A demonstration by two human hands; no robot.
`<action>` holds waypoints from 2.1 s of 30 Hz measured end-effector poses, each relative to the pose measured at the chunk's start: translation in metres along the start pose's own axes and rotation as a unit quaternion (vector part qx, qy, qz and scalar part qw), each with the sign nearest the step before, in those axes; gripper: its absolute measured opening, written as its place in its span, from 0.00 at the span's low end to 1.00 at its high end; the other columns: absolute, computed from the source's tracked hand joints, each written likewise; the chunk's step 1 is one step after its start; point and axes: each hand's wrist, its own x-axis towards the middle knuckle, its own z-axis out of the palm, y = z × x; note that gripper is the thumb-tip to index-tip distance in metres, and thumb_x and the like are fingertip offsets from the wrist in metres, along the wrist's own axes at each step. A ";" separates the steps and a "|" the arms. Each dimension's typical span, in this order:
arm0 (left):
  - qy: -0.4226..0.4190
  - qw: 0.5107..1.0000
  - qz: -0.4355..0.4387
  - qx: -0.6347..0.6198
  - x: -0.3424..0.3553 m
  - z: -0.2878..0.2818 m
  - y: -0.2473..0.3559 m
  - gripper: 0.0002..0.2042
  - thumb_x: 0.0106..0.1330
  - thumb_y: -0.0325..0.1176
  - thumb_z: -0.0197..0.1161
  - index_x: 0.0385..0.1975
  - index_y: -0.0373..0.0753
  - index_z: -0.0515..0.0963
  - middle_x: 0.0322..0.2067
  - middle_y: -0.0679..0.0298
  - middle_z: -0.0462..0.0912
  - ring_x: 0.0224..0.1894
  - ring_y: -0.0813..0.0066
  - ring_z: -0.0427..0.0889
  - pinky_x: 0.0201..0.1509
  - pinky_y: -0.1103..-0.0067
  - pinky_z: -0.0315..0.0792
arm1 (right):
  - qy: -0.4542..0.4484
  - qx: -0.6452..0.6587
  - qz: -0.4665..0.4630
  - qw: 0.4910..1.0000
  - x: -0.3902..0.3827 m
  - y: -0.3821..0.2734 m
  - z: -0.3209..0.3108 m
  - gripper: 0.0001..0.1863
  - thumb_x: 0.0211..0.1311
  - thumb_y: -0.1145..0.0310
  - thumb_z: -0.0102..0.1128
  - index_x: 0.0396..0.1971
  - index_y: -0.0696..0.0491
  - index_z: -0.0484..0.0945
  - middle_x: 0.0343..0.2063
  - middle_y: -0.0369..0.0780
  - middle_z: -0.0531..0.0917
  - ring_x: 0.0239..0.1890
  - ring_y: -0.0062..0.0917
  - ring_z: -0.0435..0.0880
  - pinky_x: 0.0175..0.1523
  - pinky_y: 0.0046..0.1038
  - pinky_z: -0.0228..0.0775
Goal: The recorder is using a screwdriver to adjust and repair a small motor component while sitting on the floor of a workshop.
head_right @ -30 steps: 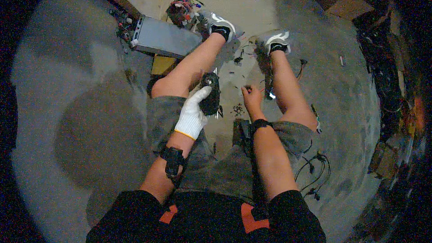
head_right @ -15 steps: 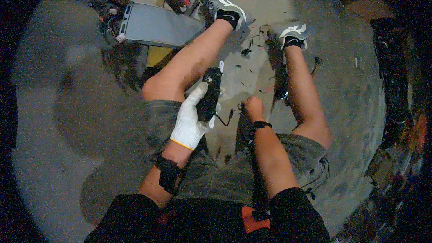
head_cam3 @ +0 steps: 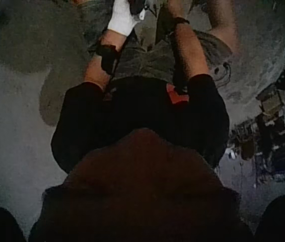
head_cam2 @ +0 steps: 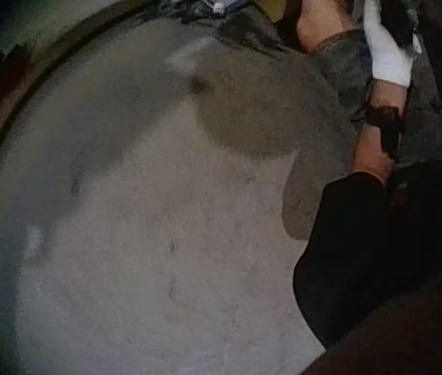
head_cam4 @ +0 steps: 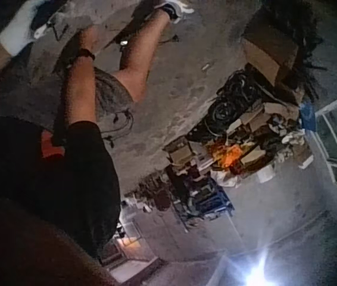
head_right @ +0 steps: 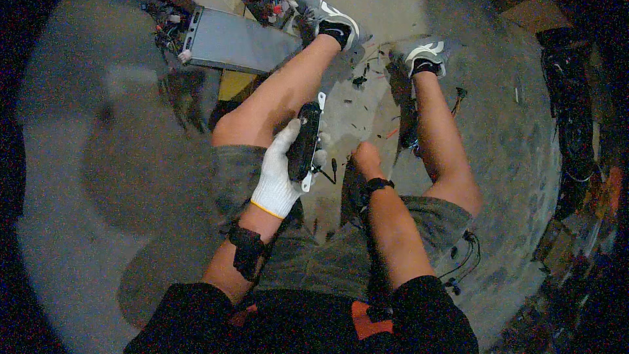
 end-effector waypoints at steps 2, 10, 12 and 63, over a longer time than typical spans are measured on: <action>-0.024 1.000 0.005 0.001 -0.002 0.005 0.000 0.19 0.72 0.41 0.55 0.56 0.35 0.72 0.44 0.54 0.83 0.41 0.64 0.85 0.35 0.73 0.84 | 0.034 0.049 -0.020 0.998 0.000 -0.004 -0.013 0.16 0.56 0.58 0.63 0.34 0.57 0.83 0.37 0.51 0.85 0.41 0.50 0.84 0.47 0.44 0.76; -0.071 0.994 0.039 0.071 -0.014 -0.013 -0.012 0.19 0.66 0.30 0.60 0.56 0.37 0.72 0.44 0.57 0.82 0.44 0.64 0.84 0.45 0.70 0.81 | 0.184 0.340 -0.111 0.915 -0.064 -0.096 -0.123 0.15 0.57 0.62 0.64 0.34 0.59 0.84 0.26 0.44 0.86 0.28 0.32 0.85 0.37 0.33 0.76; -0.084 0.990 0.054 0.103 -0.001 -0.026 -0.016 0.18 0.64 0.26 0.61 0.54 0.37 0.73 0.40 0.59 0.82 0.41 0.65 0.83 0.45 0.69 0.80 | 0.196 0.406 -0.109 0.886 -0.095 -0.105 -0.143 0.14 0.58 0.63 0.65 0.34 0.60 0.83 0.25 0.41 0.85 0.27 0.24 0.84 0.36 0.28 0.75; 0.013 0.984 0.131 0.119 0.016 -0.048 -0.039 0.10 0.68 0.39 0.60 0.44 0.44 0.78 0.32 0.69 0.78 0.33 0.77 0.76 0.36 0.78 0.70 | 0.353 0.033 -0.429 0.831 -0.205 -0.134 -0.122 0.17 0.52 0.74 0.66 0.45 0.50 0.83 0.29 0.43 0.84 0.29 0.35 0.83 0.36 0.33 0.76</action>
